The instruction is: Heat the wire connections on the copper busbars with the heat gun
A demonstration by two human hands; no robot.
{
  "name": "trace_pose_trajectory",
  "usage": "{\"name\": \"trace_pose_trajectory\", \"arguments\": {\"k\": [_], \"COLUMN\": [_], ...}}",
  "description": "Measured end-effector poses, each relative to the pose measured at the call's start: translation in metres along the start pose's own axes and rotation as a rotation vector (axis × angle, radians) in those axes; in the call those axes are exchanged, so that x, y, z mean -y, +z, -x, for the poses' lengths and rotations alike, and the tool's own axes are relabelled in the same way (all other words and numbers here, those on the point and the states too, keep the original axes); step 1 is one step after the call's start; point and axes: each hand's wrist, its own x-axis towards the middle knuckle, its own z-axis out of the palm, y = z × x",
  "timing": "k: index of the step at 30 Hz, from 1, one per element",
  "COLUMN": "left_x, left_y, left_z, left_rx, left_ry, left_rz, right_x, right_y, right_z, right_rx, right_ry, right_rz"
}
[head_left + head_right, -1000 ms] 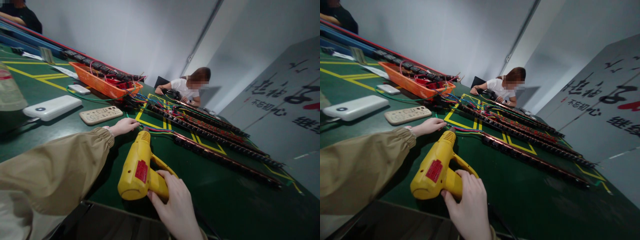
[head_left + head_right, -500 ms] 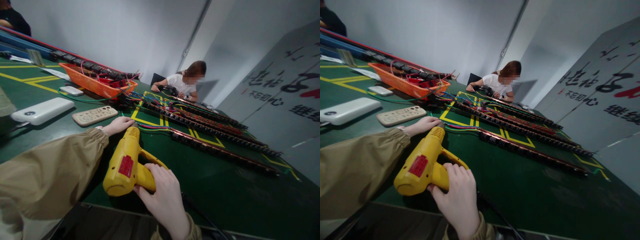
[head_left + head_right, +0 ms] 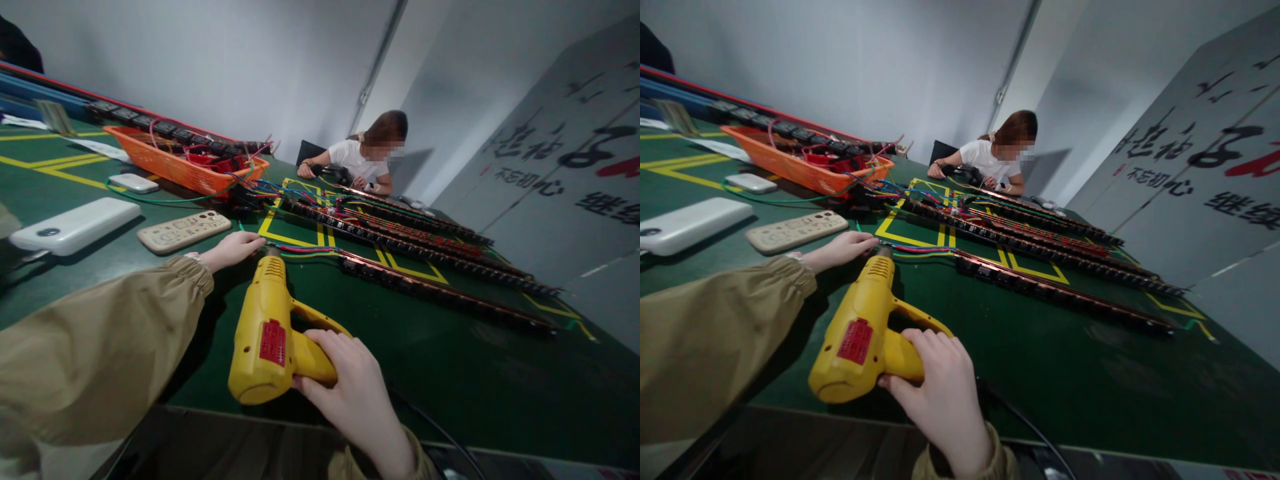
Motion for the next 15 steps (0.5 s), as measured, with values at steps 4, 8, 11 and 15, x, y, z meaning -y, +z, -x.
{"name": "trace_pose_trajectory", "arguments": {"k": [4, 8, 11, 15], "left_x": [-0.001, 0.002, 0.004, 0.002], "left_y": [-0.001, 0.001, 0.002, 0.001], "left_z": [0.001, -0.001, -0.002, -0.001], "left_rx": [0.0, -0.004, 0.001, 0.01], "left_ry": [-0.012, -0.003, -0.004, -0.012], "left_rz": [0.021, 0.022, 0.031, 0.011], "right_x": [-0.01, -0.021, -0.03, -0.038], "right_y": [-0.004, -0.005, -0.004, -0.002], "right_z": [0.01, 0.019, 0.023, 0.025], "right_rx": [-0.028, -0.081, -0.132, -0.209], "right_ry": [0.048, 0.082, 0.108, 0.158], "right_rz": [0.013, 0.073, 0.149, 0.262]}}
